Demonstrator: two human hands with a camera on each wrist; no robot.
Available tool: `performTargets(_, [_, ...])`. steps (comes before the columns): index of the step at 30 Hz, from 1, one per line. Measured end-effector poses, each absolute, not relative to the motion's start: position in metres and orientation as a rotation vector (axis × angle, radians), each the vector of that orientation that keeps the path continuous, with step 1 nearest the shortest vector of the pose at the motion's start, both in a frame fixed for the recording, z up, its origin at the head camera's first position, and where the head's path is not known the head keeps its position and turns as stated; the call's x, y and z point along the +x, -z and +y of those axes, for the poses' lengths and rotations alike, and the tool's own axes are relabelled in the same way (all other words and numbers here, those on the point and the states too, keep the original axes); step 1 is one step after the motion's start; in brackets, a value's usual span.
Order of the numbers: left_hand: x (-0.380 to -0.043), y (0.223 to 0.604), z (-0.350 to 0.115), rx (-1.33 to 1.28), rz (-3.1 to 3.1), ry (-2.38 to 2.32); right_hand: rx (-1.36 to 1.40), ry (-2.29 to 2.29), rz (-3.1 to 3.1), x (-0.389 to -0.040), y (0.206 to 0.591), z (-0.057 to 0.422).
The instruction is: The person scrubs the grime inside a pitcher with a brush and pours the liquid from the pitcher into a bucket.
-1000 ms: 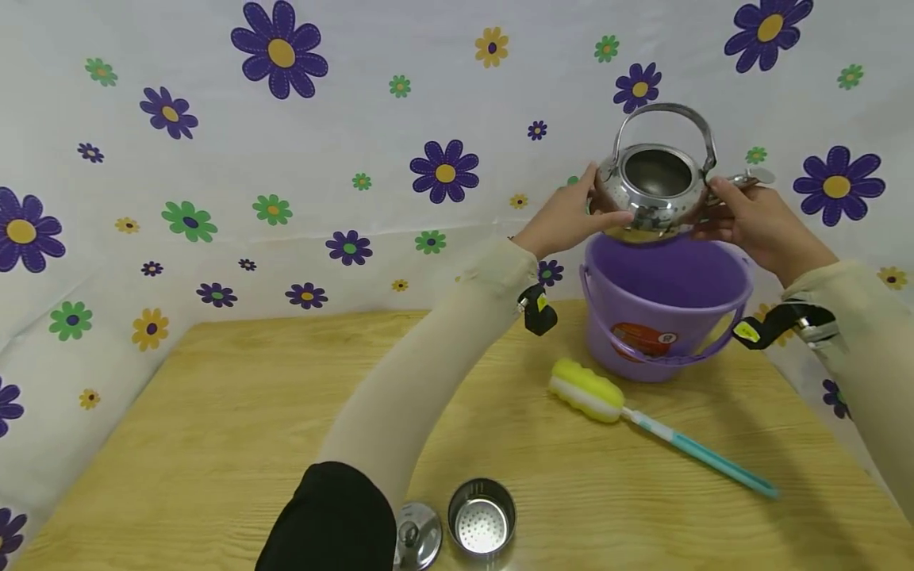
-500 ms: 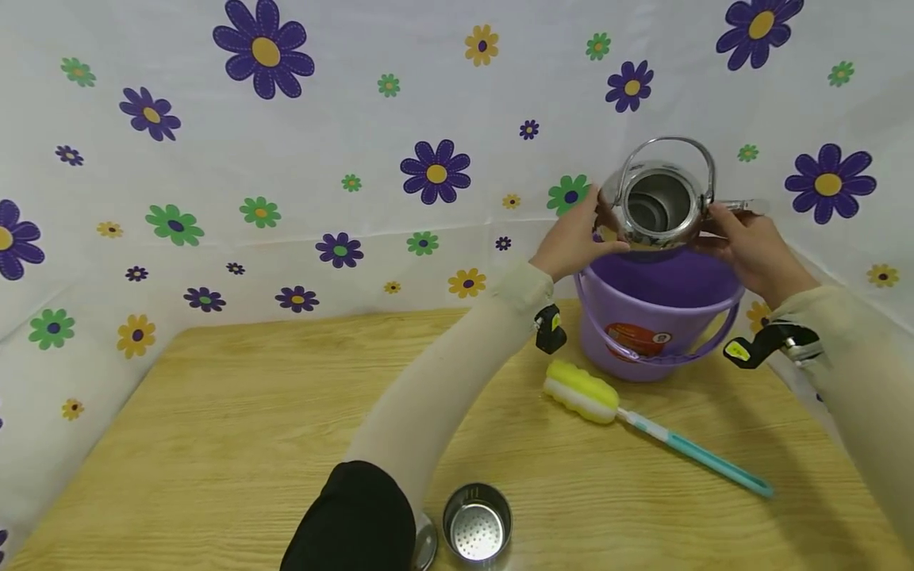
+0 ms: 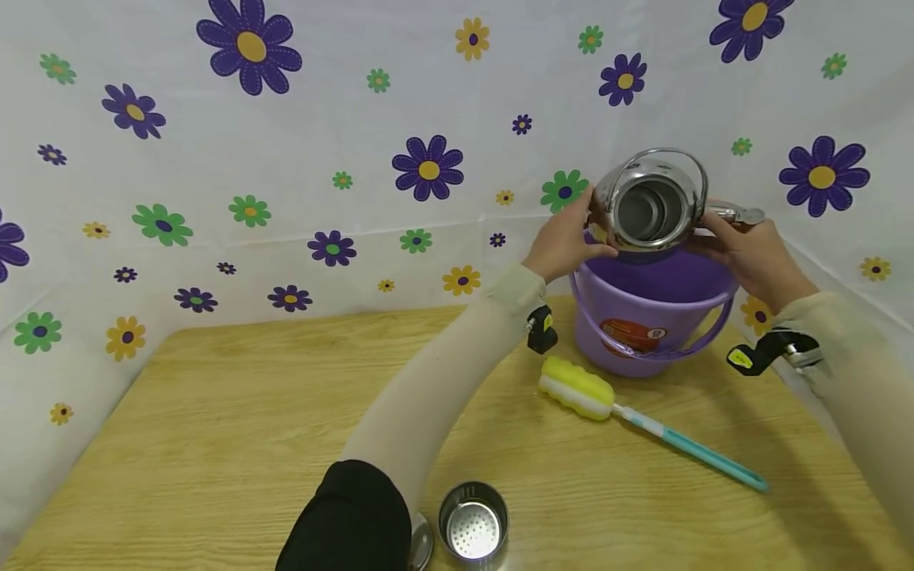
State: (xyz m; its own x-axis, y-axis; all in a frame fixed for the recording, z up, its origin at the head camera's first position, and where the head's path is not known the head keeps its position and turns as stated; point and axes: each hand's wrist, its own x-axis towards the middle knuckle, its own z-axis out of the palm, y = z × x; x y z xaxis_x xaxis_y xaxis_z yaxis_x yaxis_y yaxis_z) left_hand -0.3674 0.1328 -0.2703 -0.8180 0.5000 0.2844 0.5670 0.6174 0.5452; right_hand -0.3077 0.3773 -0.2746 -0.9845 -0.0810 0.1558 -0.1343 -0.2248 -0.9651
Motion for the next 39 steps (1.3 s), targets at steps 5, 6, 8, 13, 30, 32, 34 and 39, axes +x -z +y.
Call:
performTargets(5, [-0.367, 0.268, 0.131, -0.914, -2.772, 0.93, 0.289, -2.295, -2.017, -0.307, 0.277, 0.385])
performTargets(6, [-0.367, 0.268, 0.131, -0.917, -2.778, 0.926, 0.293, -2.261, -2.036, -0.308, 0.277, 0.387])
performTargets(8, [-0.367, 0.268, 0.131, -0.933, -2.779, 0.922, 0.298, -2.215, -2.061, -0.308, 0.279, 0.389])
performTargets(13, [-0.366, 0.268, 0.13, -0.946, -2.759, 0.764, 0.328, -2.144, -2.096, -0.308, 0.279, 0.39])
performTargets(30, [-0.359, 0.264, 0.126, -0.878, -2.436, -0.275, 0.573, -1.899, -2.119, -0.299, 0.283, 0.396])
performTargets(32, [-0.359, 0.263, 0.125, -0.889, -2.447, -0.27, 0.581, -1.855, -2.115, -0.299, 0.282, 0.396])
performTargets(34, [-0.358, 0.261, 0.124, -0.908, -2.469, -0.242, 0.551, -1.743, -2.147, -0.299, 0.282, 0.396])
performTargets(39, [-0.356, 0.258, 0.123, -0.954, -2.545, -0.144, 0.391, -1.457, -2.268, -0.297, 0.283, 0.396])
